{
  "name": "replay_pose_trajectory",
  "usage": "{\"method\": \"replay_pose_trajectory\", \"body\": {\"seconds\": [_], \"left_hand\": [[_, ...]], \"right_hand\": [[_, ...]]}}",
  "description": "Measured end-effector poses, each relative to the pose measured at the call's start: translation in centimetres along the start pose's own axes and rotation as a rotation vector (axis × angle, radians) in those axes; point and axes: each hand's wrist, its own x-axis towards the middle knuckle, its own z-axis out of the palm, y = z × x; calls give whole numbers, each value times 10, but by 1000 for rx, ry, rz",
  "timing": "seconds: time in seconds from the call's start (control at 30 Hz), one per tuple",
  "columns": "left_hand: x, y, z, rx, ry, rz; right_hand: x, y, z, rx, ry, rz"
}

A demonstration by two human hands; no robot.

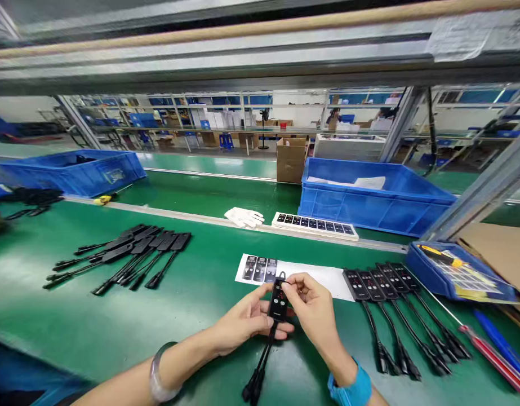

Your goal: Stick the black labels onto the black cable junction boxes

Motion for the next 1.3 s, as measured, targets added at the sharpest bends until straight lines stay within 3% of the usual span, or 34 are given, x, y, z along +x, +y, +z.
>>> {"method": "replay_pose_trajectory", "body": {"seconds": [0.63,0.87,1.0,1.1,1.3], "left_hand": [[2,-7,0,75,-20,72],[3,-8,0,107,-22,64],[2,-3,0,77,-6,27],[2,1,-1,4,19,0],[8,5,-4,-46,75,96]], "right_hand": [[0,-4,4,51,47,62],[3,4,0,7,21,55],[9,12,-5,-156,9,17],[10,18,-3,-193,-64,20],[-1,19,12,-27,-368,61]]}}
